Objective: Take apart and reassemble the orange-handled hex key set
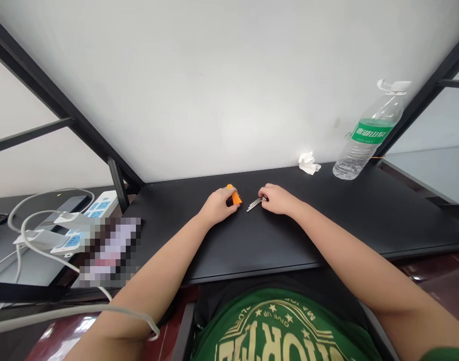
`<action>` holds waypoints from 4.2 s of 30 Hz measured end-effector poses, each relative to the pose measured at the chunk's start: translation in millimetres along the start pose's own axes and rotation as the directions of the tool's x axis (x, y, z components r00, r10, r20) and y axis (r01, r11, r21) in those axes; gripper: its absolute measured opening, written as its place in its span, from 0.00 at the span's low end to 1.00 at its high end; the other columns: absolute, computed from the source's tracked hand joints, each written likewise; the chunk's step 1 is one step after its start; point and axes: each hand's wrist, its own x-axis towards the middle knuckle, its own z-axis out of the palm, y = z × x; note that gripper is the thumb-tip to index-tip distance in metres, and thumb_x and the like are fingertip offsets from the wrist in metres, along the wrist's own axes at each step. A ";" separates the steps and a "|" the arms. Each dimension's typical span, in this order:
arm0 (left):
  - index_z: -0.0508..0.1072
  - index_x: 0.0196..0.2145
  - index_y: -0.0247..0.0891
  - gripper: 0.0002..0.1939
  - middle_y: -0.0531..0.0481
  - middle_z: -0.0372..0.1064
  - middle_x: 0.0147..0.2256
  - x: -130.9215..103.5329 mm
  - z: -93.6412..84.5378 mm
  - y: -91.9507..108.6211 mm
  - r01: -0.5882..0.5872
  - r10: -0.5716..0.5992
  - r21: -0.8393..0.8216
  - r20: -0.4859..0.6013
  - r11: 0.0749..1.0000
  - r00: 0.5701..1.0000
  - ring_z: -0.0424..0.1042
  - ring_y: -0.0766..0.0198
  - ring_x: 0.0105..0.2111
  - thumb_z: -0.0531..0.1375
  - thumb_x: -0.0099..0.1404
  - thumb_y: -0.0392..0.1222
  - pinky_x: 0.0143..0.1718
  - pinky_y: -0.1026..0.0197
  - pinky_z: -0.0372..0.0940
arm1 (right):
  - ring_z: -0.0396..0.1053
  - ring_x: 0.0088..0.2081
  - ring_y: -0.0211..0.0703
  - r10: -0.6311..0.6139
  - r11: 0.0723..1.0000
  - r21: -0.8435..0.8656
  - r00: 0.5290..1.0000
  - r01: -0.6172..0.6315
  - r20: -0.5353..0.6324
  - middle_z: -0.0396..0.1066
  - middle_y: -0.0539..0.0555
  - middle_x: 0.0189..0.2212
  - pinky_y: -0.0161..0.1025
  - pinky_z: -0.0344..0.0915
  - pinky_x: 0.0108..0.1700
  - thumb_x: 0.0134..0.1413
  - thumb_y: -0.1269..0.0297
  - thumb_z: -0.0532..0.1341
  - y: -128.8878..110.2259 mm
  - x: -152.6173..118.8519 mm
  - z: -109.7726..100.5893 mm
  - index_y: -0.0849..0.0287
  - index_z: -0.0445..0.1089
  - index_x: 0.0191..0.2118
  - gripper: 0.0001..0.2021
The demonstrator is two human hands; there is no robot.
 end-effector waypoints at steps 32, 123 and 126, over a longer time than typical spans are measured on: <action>0.76 0.51 0.41 0.19 0.51 0.75 0.35 -3.5 -5.5 7.0 -0.092 0.092 0.015 -0.043 0.996 0.995 0.70 0.63 0.31 0.66 0.65 0.49 0.38 0.59 0.67 | 0.54 0.19 0.31 0.261 0.569 0.794 0.963 -0.216 0.075 0.61 0.47 0.20 0.34 0.48 0.22 0.61 0.52 0.67 0.5 9.6 -2.8 0.58 0.67 0.27 0.19; 0.78 0.50 0.42 0.19 0.54 0.72 0.31 -1.5 -5.6 2.2 0.005 -0.014 -0.174 -0.051 0.985 0.999 0.69 0.65 0.29 0.65 0.61 0.45 0.36 0.62 0.68 | 0.69 0.35 0.41 -0.366 0.882 0.193 0.883 0.430 -0.295 0.73 0.55 0.37 0.40 0.64 0.39 0.65 0.70 0.60 -10.7 -6.4 -10.8 0.57 0.76 0.36 0.08; 0.78 0.51 0.41 0.21 0.54 0.72 0.31 -1.4 -5.0 1.1 0.010 -0.021 -0.174 -0.063 0.985 0.998 0.69 0.65 0.29 0.66 0.61 0.46 0.36 0.62 0.68 | 0.69 0.34 0.41 -0.375 0.875 0.185 0.869 0.447 -0.323 0.73 0.55 0.37 0.39 0.64 0.38 0.66 0.71 0.59 -9.3 -7.0 -12.6 0.57 0.76 0.37 0.08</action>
